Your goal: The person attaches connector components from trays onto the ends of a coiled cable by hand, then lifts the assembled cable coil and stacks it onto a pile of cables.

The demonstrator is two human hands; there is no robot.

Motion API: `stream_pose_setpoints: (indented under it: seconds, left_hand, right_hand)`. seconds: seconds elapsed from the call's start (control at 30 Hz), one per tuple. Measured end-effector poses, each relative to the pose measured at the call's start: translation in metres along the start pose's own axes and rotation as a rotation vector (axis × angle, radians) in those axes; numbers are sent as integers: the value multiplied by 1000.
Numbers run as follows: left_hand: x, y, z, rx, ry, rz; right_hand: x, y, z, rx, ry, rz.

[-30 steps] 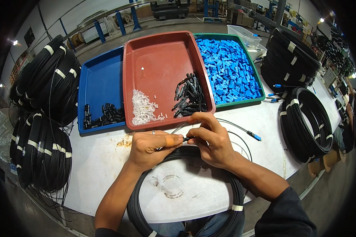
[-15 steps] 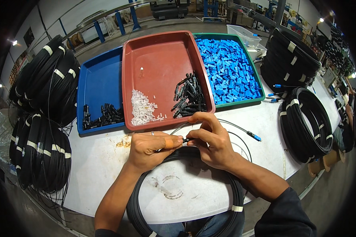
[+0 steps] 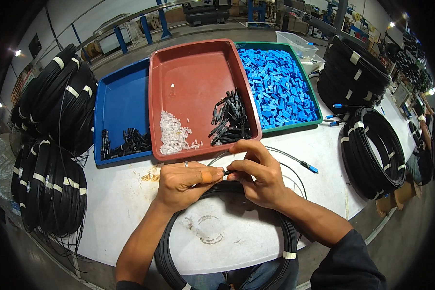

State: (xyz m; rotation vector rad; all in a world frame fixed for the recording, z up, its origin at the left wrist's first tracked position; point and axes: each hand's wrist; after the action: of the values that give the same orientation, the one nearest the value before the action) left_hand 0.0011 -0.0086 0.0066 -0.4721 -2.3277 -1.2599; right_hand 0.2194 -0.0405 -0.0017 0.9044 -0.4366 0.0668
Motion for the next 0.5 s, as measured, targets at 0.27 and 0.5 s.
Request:
stream_pose_setpoints:
  seconds: [0.27, 0.5]
  left_hand:
    - [-2, 1, -2, 79, -11, -41]
    - [-1, 0, 1, 21, 0, -27]
  right_hand:
    - [-4, -2, -6, 69, 2, -83]
    - [-5, -1, -6, 17, 23, -3]
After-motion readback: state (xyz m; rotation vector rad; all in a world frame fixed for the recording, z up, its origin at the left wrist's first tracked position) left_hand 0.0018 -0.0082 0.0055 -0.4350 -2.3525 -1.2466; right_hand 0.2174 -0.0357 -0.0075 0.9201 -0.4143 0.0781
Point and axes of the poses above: each hand's wrist, its own y-axis towards the middle knuckle, its own x-axis out of the back of the hand, z = x × y, and after that the axes turned 6 degrees about y, right-handed
